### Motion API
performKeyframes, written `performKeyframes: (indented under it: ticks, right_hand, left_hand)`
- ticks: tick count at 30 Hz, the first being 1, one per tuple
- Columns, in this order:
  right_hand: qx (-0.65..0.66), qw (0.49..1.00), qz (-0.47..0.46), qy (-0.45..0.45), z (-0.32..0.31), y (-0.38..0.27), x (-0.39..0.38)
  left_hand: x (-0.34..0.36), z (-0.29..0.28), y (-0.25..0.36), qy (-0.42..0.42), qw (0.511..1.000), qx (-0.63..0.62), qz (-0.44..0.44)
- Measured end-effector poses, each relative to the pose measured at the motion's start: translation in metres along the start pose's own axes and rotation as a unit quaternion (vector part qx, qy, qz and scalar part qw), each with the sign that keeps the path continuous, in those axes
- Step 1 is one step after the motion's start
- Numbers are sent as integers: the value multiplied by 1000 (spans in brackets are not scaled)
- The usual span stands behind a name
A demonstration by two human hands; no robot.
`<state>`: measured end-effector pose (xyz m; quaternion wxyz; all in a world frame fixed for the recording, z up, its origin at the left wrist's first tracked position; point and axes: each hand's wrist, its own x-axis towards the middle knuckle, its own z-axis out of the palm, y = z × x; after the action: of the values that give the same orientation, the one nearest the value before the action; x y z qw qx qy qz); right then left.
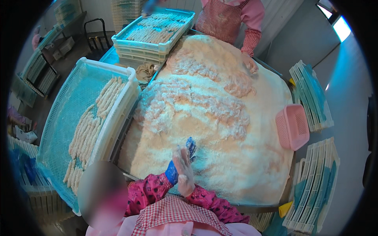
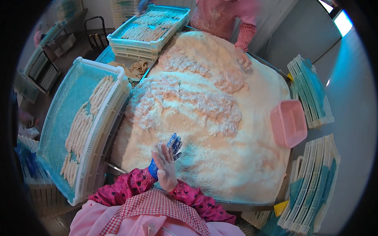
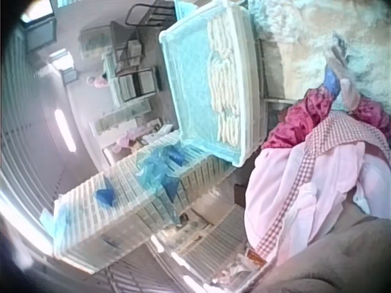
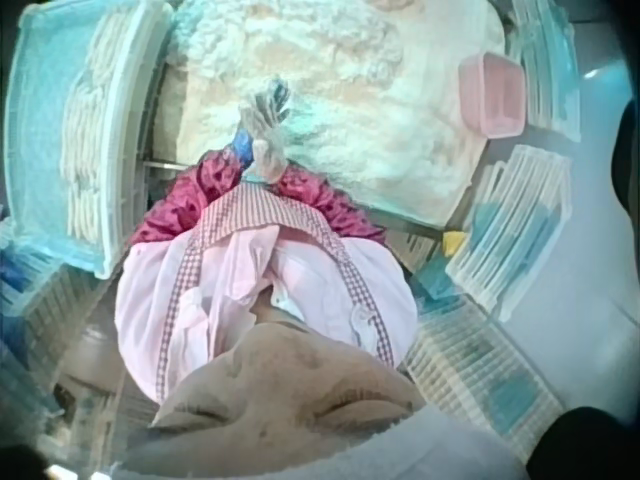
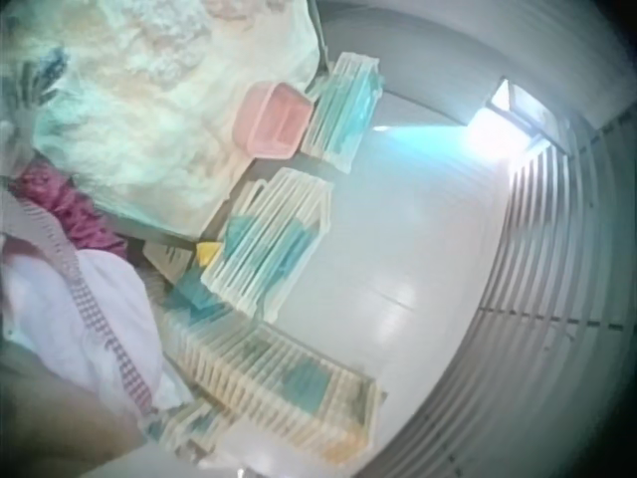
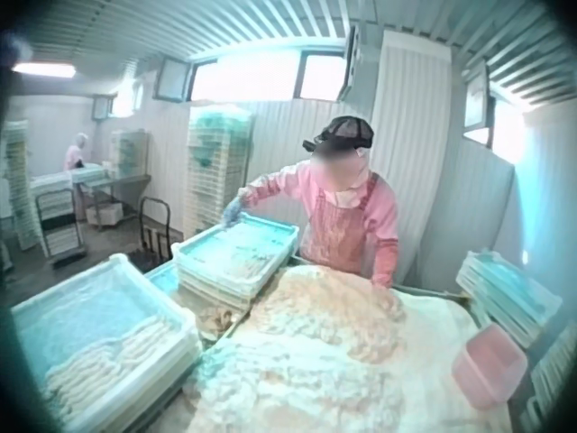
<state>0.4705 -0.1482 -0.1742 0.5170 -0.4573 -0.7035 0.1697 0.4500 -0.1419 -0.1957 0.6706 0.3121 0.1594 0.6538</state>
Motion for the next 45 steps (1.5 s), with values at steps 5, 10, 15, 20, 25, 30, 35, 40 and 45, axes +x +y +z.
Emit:
performKeyframes:
  ticks: [5, 10, 15, 20, 25, 30, 35, 40, 45]
  right_hand:
    - [-155, 934, 269, 179, -29, 47, -42]
    - [-97, 940, 323, 51, -34, 36, -59]
    - [-199, 967, 140, -73, 2, 25, -12]
    - [1, 991, 112, -78, 23, 43, 20]
    - [-175, 984, 43, -15, 20, 98, 96]
    - [-312, 939, 84, -117, 26, 163, 130]
    - [-219, 968, 112, -58, 18, 167, 129]
    - [-167, 965, 195, -43, -6, 140, 108]
    - [-107, 973, 154, -138, -30, 64, 22]
  left_hand:
    - [30, -96, 22, -48, 837, 371, -399]
    - [25, -111, 21, -251, 586, 758, -139]
    - [9, -66, -38, 306, 919, -51, -244]
    - [15, -100, -45, 164, 976, 7, -143]
    - [87, -133, 68, 19, 923, -225, -310]
    - [234, -107, 208, 216, 964, 155, 1]
    - [324, -242, 258, 63, 657, 750, -49]
    - [319, -250, 245, 23, 820, 571, -35]
    - [213, -107, 197, -28, 938, 343, -44]
